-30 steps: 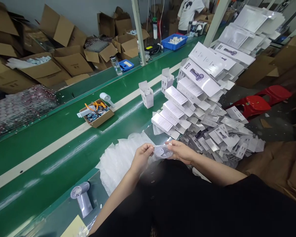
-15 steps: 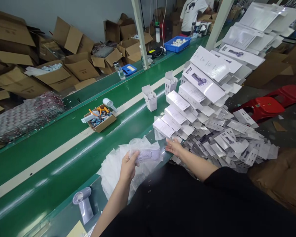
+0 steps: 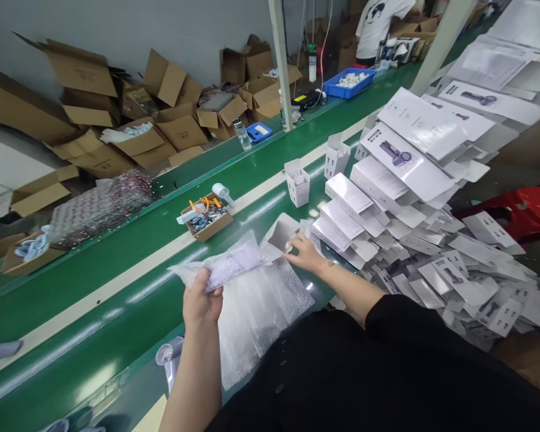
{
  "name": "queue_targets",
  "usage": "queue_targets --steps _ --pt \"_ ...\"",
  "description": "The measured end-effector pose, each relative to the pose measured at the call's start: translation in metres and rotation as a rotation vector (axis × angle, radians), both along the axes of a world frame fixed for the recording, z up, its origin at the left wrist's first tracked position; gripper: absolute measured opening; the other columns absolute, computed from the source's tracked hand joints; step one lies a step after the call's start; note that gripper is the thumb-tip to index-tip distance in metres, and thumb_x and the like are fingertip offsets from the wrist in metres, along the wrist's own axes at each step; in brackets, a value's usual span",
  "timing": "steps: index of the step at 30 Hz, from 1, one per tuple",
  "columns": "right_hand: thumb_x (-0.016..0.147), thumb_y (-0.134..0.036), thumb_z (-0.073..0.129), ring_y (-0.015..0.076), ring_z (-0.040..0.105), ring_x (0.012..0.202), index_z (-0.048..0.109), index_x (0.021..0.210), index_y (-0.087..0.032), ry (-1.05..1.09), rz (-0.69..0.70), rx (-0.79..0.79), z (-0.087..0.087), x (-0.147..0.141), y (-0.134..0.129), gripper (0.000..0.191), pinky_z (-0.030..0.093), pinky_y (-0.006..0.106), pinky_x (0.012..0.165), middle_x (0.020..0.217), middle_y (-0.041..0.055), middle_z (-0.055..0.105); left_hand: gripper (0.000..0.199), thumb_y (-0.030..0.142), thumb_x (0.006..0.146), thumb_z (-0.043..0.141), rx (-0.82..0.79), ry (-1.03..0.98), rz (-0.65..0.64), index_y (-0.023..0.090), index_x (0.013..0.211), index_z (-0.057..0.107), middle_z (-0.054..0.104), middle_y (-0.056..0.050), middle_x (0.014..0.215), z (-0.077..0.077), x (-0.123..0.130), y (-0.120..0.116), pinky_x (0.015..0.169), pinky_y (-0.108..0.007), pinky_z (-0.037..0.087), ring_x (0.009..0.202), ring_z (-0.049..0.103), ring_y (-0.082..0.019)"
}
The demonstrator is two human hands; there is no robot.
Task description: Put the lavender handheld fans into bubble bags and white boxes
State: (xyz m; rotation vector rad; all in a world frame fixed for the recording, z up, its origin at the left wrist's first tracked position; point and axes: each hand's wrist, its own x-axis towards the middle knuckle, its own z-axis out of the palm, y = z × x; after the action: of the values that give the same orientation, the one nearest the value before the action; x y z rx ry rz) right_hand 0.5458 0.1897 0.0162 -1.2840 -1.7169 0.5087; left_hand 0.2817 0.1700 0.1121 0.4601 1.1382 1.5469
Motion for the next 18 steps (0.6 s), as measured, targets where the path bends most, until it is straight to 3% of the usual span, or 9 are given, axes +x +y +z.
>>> queue_targets --steps 4,7,10,12,14,18 --pt "0.066 -0.029 0.071 0.0221 0.047 0.094 0.056 0.094 -0.017 -0.159 0.275 0.113 0.017 -0.003 0.086 0.033 0.047 0.038 0.083 0.097 0.0078 0.041 0.040 0.031 0.056 0.078 0.103 0.090 -0.005 0.017 0.085 0.056 0.058 0.003 0.075 -0.003 0.034 0.050 0.040 -0.017 0.037 0.058 0.055 -0.009" --pt "0.062 -0.026 0.073 0.0244 0.046 0.101 0.056 0.095 -0.015 -0.183 0.362 0.060 0.008 -0.008 0.127 0.040 0.046 0.041 0.089 0.109 0.0113 0.037 0.032 0.037 0.064 0.071 0.067 0.444 -0.007 0.017 0.084 0.056 0.058 0.000 0.077 -0.020 0.050 0.078 0.048 -0.023 0.045 0.061 0.057 -0.013" --pt "0.064 -0.025 0.072 0.0258 0.045 0.108 0.055 0.095 -0.016 -0.183 0.407 -0.011 -0.009 -0.015 0.144 0.036 0.044 0.043 0.093 0.113 0.0114 0.038 0.018 0.033 0.073 0.062 0.046 0.994 0.061 0.017 0.080 0.056 0.058 -0.004 0.079 -0.035 0.050 0.093 0.066 -0.032 0.049 0.076 0.059 -0.019" --pt "0.068 -0.028 0.070 0.0254 0.045 0.112 0.054 0.098 -0.018 -0.163 0.422 -0.020 -0.016 -0.023 0.146 0.035 0.042 0.043 0.097 0.113 0.0107 0.040 0.010 0.026 0.077 0.056 0.043 1.302 0.128 0.017 0.083 0.056 0.058 -0.008 0.087 -0.035 0.049 0.103 0.079 -0.036 0.046 0.091 0.057 -0.023" --pt "0.070 -0.030 0.068 0.0250 0.045 0.114 0.052 0.099 -0.018 -0.130 0.415 -0.010 -0.020 -0.030 0.145 0.035 0.040 0.043 0.098 0.115 0.0111 0.042 0.010 0.021 0.081 0.050 -0.032 1.488 0.172 0.017 0.088 0.055 0.057 -0.011 0.092 -0.027 0.051 0.118 0.083 -0.037 0.044 0.097 0.055 -0.025" --pt "0.071 -0.028 0.066 0.0256 0.046 0.116 0.052 0.101 -0.018 -0.048 0.321 -0.032 -0.022 -0.038 0.147 0.035 0.041 0.043 0.097 0.121 0.0138 0.043 0.014 0.019 0.084 0.043 -0.224 1.652 0.181 0.015 0.092 0.054 0.054 -0.014 0.096 -0.012 0.074 0.143 0.078 -0.037 0.045 0.095 0.053 -0.026"
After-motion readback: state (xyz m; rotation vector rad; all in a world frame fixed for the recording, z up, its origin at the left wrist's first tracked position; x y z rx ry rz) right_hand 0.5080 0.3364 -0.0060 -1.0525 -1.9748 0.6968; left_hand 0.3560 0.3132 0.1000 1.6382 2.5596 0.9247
